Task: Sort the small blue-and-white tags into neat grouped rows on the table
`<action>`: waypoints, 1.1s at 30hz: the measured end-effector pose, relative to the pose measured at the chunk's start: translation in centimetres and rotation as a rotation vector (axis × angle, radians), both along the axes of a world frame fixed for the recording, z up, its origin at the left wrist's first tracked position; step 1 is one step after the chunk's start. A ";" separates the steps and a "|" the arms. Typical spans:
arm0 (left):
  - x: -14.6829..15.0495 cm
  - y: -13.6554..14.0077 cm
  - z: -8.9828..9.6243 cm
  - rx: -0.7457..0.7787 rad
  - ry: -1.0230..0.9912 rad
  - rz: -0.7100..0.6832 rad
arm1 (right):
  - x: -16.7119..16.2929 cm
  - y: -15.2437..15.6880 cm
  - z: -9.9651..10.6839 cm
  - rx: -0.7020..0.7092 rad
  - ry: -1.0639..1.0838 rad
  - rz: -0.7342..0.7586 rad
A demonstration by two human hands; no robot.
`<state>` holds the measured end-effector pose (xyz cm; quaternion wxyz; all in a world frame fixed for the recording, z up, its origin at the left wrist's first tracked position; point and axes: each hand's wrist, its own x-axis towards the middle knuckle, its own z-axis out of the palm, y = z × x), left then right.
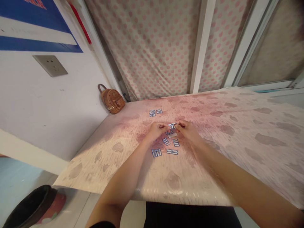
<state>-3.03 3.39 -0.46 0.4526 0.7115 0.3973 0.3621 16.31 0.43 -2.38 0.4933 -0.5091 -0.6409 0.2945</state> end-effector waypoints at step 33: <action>-0.5 0.8 -1.9 0.064 0.346 0.081 | 0.5 0.3 -0.2 0.047 0.107 -0.146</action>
